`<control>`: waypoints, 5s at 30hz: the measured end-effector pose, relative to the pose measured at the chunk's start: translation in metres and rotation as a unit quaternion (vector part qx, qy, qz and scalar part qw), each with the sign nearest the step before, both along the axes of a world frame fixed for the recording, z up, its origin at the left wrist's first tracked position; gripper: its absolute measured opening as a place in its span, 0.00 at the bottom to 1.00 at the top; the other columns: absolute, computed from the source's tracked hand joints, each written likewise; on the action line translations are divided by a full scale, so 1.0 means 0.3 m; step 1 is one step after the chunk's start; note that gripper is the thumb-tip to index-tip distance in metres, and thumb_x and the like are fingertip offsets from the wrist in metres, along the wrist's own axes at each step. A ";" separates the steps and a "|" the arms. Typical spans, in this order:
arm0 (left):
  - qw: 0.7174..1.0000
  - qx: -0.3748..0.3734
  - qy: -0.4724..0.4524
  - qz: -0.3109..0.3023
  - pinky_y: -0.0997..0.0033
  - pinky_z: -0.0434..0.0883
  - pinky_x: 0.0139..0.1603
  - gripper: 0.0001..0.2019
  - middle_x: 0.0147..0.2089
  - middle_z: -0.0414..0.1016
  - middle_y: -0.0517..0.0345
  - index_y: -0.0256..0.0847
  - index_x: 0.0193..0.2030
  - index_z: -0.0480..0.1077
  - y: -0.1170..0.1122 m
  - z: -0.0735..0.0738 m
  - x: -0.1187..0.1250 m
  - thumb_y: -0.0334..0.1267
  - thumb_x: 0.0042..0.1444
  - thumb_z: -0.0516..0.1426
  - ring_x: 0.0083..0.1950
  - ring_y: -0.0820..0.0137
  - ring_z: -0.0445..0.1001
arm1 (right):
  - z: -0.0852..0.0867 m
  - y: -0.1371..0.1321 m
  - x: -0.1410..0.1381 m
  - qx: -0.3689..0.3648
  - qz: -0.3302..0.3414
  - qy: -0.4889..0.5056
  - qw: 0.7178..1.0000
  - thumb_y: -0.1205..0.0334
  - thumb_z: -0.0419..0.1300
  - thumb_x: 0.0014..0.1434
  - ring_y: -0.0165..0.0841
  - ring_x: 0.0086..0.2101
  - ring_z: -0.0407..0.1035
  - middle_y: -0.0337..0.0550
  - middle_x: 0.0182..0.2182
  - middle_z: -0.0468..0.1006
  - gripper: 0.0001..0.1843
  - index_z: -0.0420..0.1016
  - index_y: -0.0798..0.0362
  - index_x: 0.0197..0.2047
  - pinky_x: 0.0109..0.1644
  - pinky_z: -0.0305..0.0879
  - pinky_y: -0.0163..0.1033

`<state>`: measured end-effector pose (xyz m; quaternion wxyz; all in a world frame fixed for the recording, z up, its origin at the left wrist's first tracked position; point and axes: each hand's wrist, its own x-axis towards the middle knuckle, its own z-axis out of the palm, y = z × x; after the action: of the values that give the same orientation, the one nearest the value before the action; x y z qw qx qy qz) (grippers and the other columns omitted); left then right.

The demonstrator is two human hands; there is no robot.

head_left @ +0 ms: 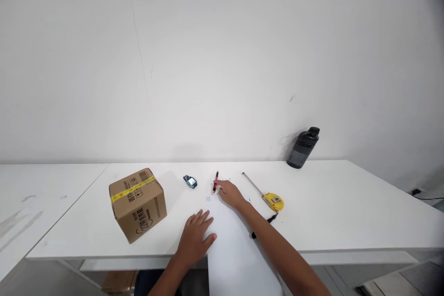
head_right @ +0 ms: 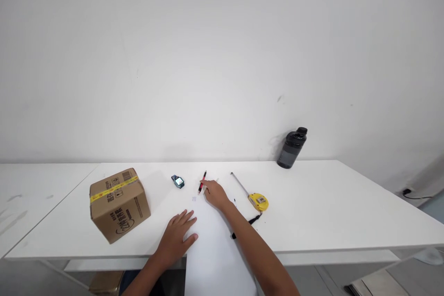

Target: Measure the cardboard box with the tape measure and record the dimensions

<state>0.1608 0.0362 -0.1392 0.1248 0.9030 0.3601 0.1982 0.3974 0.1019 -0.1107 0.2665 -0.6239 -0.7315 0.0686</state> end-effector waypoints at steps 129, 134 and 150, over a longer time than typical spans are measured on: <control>0.988 0.081 -0.128 0.043 0.52 0.63 0.66 0.17 0.70 0.58 0.51 0.43 0.58 0.68 -0.127 0.084 -0.070 0.34 0.63 0.50 0.72 0.60 0.52 | -0.108 -0.356 0.300 -0.063 -0.488 -0.012 0.870 0.39 0.45 0.60 0.61 0.55 0.63 0.68 0.57 0.66 0.36 0.67 0.59 0.58 0.47 0.64 0.61; 0.931 0.272 -0.176 0.167 0.38 0.49 0.69 0.20 0.74 0.48 0.52 0.48 0.60 0.67 -0.160 0.268 -0.227 0.36 0.60 0.56 0.75 0.50 0.39 | -0.122 -0.412 0.349 -0.091 -0.374 0.036 0.922 0.39 0.49 0.56 0.55 0.52 0.69 0.63 0.54 0.70 0.38 0.62 0.57 0.60 0.46 0.69 0.54; 0.892 0.108 -0.090 0.429 0.29 0.42 0.65 0.26 0.75 0.44 0.44 0.49 0.65 0.64 -0.063 0.371 -0.468 0.53 0.63 0.49 0.74 0.50 0.43 | 0.367 -0.329 -0.707 0.307 0.166 -0.017 0.937 0.71 0.51 0.61 0.46 0.54 0.66 0.54 0.58 0.64 0.32 0.54 0.45 0.67 0.51 0.73 0.50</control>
<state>0.0204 0.0172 -0.0279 -0.0391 0.6469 0.6761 0.3505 0.1854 0.0030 -0.0006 0.4174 -0.3827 -0.8145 -0.1264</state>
